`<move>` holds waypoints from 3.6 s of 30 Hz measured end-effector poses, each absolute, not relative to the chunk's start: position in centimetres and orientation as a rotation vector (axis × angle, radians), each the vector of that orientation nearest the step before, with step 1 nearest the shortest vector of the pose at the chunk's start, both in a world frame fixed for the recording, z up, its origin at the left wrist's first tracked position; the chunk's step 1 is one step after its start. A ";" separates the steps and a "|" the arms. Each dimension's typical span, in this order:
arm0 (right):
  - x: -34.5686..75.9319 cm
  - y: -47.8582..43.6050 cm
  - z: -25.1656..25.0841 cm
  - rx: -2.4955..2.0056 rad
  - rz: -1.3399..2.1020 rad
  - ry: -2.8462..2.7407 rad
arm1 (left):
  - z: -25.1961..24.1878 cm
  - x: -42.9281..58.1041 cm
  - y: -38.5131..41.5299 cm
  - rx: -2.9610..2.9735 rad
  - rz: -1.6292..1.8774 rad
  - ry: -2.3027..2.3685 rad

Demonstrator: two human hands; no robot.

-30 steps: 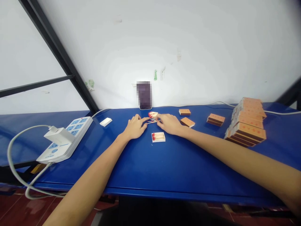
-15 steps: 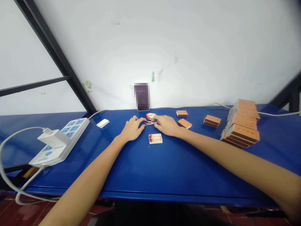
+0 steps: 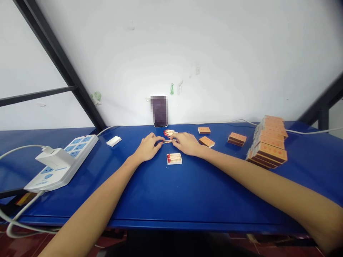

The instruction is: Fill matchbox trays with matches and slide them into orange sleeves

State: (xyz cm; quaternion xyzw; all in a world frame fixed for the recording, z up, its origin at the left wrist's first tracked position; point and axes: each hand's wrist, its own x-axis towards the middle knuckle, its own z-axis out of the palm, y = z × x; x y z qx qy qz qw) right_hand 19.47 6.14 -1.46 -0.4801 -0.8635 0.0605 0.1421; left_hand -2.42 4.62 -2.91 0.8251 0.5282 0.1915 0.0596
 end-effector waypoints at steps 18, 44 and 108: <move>19.6 5.6 -0.3 -1.175 -0.055 -2.806 | -1.6 -1.5 3.7 2.640 0.266 1.679; 19.7 2.5 5.2 -0.927 0.859 -3.114 | -0.9 -1.6 3.2 2.537 0.136 1.672; 20.3 3.8 5.5 -1.031 0.945 -3.046 | 1.8 -0.7 1.6 2.084 0.245 0.932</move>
